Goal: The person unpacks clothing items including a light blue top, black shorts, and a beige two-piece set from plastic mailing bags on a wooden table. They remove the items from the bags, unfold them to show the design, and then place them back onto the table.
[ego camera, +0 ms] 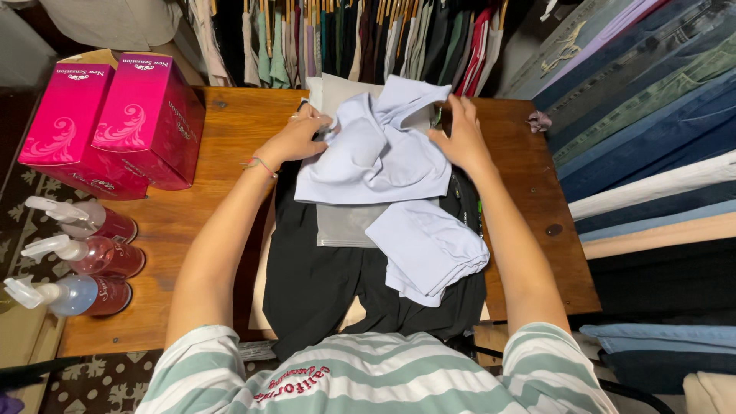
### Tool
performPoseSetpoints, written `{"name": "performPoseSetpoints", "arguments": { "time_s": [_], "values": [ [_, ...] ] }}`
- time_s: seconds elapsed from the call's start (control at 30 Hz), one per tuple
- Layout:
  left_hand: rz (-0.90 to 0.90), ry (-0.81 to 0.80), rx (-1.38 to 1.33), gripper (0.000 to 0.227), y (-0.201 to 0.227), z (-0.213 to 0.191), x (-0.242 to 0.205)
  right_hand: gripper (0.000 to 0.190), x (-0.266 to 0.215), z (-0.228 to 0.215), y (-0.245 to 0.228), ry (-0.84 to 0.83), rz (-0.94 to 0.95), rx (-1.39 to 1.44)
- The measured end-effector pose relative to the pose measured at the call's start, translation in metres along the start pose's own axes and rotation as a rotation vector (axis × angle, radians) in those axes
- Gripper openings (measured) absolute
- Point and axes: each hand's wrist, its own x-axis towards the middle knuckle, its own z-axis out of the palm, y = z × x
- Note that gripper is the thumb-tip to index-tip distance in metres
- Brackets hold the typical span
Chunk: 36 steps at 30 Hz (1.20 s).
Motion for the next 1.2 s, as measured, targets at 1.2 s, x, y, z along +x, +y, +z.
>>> {"name": "performPoseSetpoints", "arguments": {
  "time_s": [1.2],
  "values": [
    [0.038,-0.004,0.302,0.089,0.032,0.068,-0.027,0.077,-0.07,0.051,0.058,-0.297,-0.208,-0.2]
  ]
}}
